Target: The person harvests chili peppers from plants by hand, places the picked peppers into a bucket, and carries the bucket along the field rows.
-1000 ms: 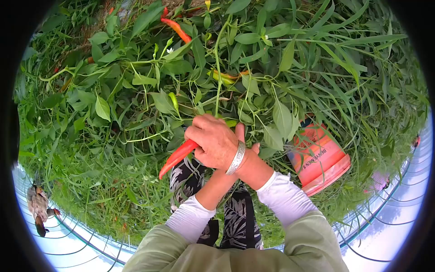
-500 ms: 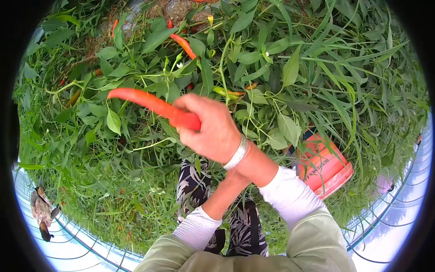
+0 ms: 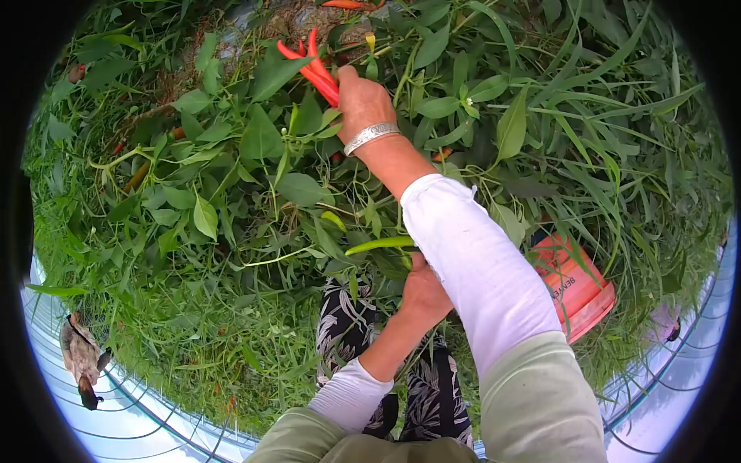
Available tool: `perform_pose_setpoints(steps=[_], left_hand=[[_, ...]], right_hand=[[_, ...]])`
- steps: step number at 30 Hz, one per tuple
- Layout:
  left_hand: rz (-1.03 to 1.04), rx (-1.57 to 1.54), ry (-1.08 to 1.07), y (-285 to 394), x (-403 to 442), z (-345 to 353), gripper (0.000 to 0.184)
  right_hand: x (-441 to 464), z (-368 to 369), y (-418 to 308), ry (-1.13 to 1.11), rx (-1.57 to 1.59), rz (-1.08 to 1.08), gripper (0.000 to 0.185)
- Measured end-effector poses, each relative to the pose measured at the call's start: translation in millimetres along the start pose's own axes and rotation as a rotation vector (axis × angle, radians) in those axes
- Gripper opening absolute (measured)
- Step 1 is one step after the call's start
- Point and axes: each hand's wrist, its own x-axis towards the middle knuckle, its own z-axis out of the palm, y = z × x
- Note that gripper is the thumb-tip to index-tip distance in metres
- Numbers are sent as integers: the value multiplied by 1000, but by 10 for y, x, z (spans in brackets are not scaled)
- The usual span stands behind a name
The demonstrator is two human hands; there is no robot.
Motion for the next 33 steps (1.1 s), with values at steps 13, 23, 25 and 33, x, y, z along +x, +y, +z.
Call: perform_pose_setpoints(steps=[13, 23, 25, 33], left_hand=[[-8, 99, 94, 114, -90, -187, 54], [-231, 23, 20, 504, 52, -331, 67], [-301, -15, -16, 539, 68, -337, 63], [-317, -35, -22, 525, 118, -280, 78]], right_hand=[[-1539, -655, 72, 108, 715, -254, 33], [-3608, -2091, 815, 376, 914, 451, 26], [-4195, -2536, 1243, 621, 621, 603, 21], [-6007, -3759, 3114, 709, 566, 1298, 32]])
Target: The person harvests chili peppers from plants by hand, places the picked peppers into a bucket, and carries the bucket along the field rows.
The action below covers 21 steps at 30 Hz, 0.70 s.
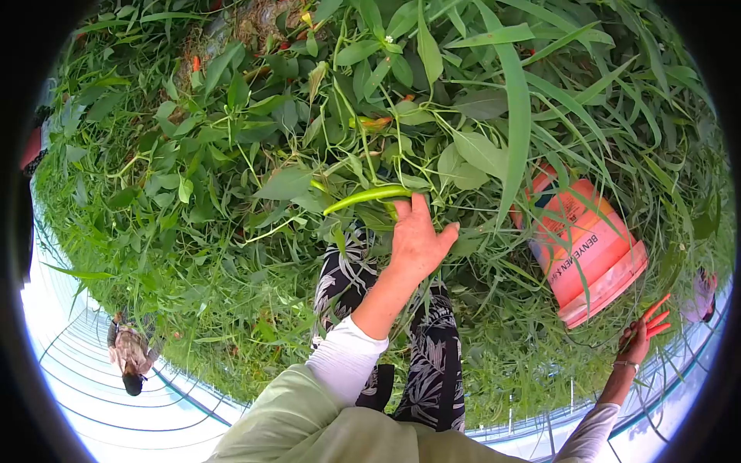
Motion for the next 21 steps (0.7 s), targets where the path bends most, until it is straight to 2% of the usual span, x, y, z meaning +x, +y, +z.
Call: perform_pose_setpoints(steps=[1, 2, 3, 4, 6, 7, 8, 9, 11, 12, 13, 14, 16, 17, 18, 19, 20, 21], left_hand=[[-10, 6, -15, 19, 1, -19, 79], [-21, 11, -29, 34, -4, -35, 79], [13, 50, 10, 14, 1, -18, 78], [46, 87, 45, -13, 4, 13, 78], [62, 104, 111, -17, 15, -26, 77], [13, 37, 10, 7, 19, -58, 77], [-24, -33, -95, 49, 23, -73, 77], [-37, -31, -109, 72, 18, -69, 76], [27, -68, -161, 97, -33, -78, 76], [89, -89, -206, 110, -37, -85, 75], [67, -109, -331, 150, -29, -131, 70], [439, -279, -369, -59, 54, 89, 64], [485, -228, -321, -82, 33, 169, 58], [557, -239, -284, -196, 88, 358, 55], [562, -242, -289, -181, 113, 237, 55], [452, -241, -283, -133, 103, -41, 52], [334, -252, -287, -77, 37, -321, 50], [290, -277, -284, -15, -3, -629, 48]], right_hand=[[112, -42, 56, -85, -22, 116, 33], [137, 7, 98, -16, 53, 58, 41], [-143, 254, -180, 78, -77, 90, 45], [6, 258, -183, 50, -76, 78, 45], [222, 45, -246, 143, -370, -568, 44], [221, -66, -463, 149, -395, -575, 44], [-685, 1135, -1087, -102, -491, -743, 37], [-1354, 1952, -1474, -174, -499, -833, 32], [-2148, 3139, -1816, -664, -275, -814, 22], [-2389, 3716, -1973, -921, -416, -1069, 24], [-2631, 4301, -2001, -1031, -404, -1219, 25], [-2787, 4874, -1924, -1140, -329, -1346, 27], [-2928, 5998, -1604, -1156, -336, -1663, 25], [-2926, 6377, -1447, -1160, -653, -1684, 25], [-2887, 6564, -1394, -1207, -1050, -1600, 25], [-2853, 6657, -1348, -1228, -1447, -1473, 25], [-2763, 6579, -1234, -1233, -1470, -1455, 25], [-2624, 6412, -1147, -1200, -1547, -1552, 23]])
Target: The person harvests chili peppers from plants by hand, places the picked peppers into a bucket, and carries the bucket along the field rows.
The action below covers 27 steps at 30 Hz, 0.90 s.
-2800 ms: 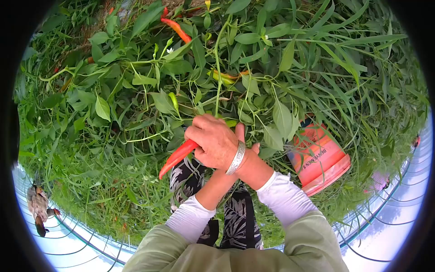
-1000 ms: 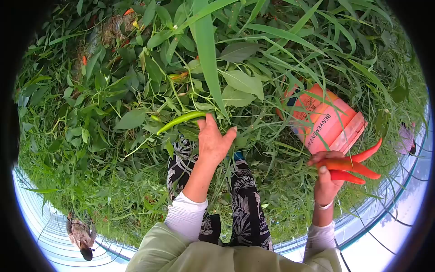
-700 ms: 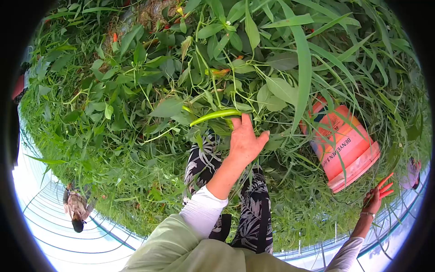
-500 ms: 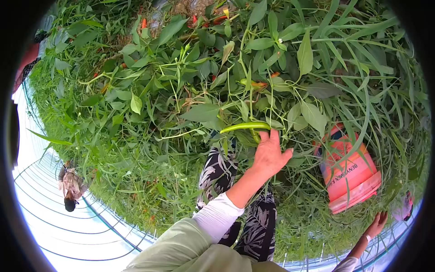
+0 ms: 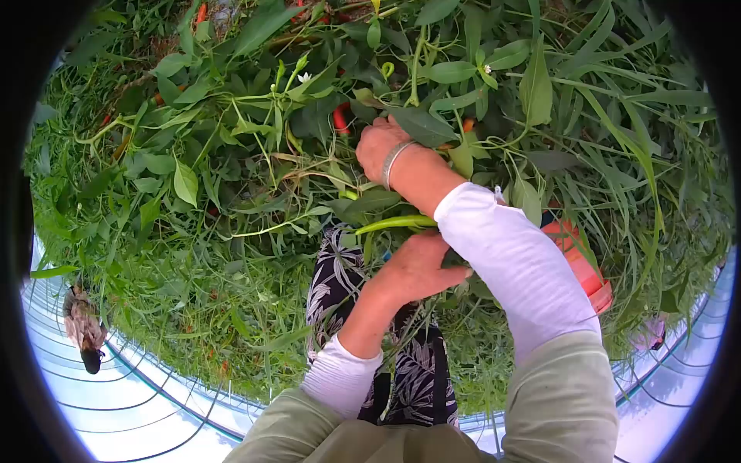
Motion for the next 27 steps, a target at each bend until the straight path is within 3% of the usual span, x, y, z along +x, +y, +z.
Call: perform_pose_setpoints(steps=[1, 3, 5, 7, 8, 11, 12, 14, 17, 19, 20, 22, 23, 25, 27], left_hand=[[-29, -21, 19, 74, -39, -231, 46], [-61, -45, 287, 26, -90, -408, 41], [-213, -293, 730, 92, -139, -611, 39], [-63, -139, 1015, -46, -132, -665, 37], [30, 121, 996, -156, -80, -672, 38], [-79, 236, 670, -175, -4, -408, 52], [-81, 225, 665, -167, 5, -371, 52], [-302, 184, 326, -142, 11, -333, 55], [-310, 263, 258, -141, 19, -274, 53], [-228, 329, 250, -224, 18, -199, 47], [-235, 325, 243, -228, 30, -160, 44], [-239, 324, 238, -237, 46, -133, 40], [-240, 282, 261, -251, 45, -134, 37], [-249, 245, 290, -279, 36, -148, 34], [-289, 159, 287, -279, 30, -162, 33]], right_hand=[[-148, 76, 107, -4, -119, -26, 21], [-448, 111, 313, 24, -75, -82, 17], [-675, 81, 364, 50, -22, -140, 14], [-862, -56, 327, 110, -34, -170, 12], [-937, -114, 349, 167, -19, -217, 9], [-1093, -192, 402, 168, -39, -210, 13], [-1116, -183, 424, 123, -60, -198, 18], [-1084, -107, 437, 110, -36, -166, 21], [-840, -33, 393, 79, 56, -122, 26], [-590, 26, 297, 67, 281, 114, 22], [-438, 34, 225, 65, 279, 114, 22], [-146, 30, 75, -278, 153, 299, 21], [-68, 31, 20, -275, 152, 297, 21], [56, 37, -77, -139, 544, 593, 26], [166, 267, -87, -101, 397, 533, 34]])
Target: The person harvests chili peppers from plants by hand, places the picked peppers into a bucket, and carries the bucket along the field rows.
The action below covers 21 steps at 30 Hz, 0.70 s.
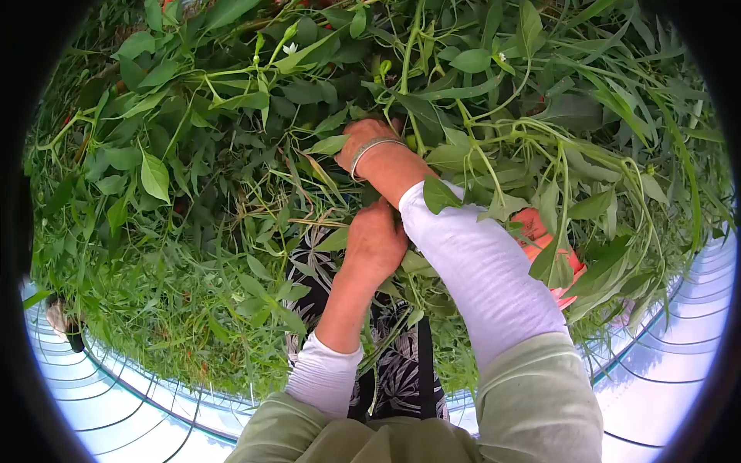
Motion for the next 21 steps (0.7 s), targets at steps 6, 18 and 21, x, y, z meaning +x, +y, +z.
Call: perform_pose_setpoints(steps=[6, 18, 21], left_hand=[[45, 14, 0, 5, -48, -6, 29], [126, -212, -27, -207, -234, 389, 34], [116, -247, -8, -204, -194, 344, 36]], right_hand=[[-267, 30, 143, -118, 114, -276, 44], [-1048, -52, -48, 269, 647, -765, 25], [-1143, -152, -134, 113, 772, -427, 21]])
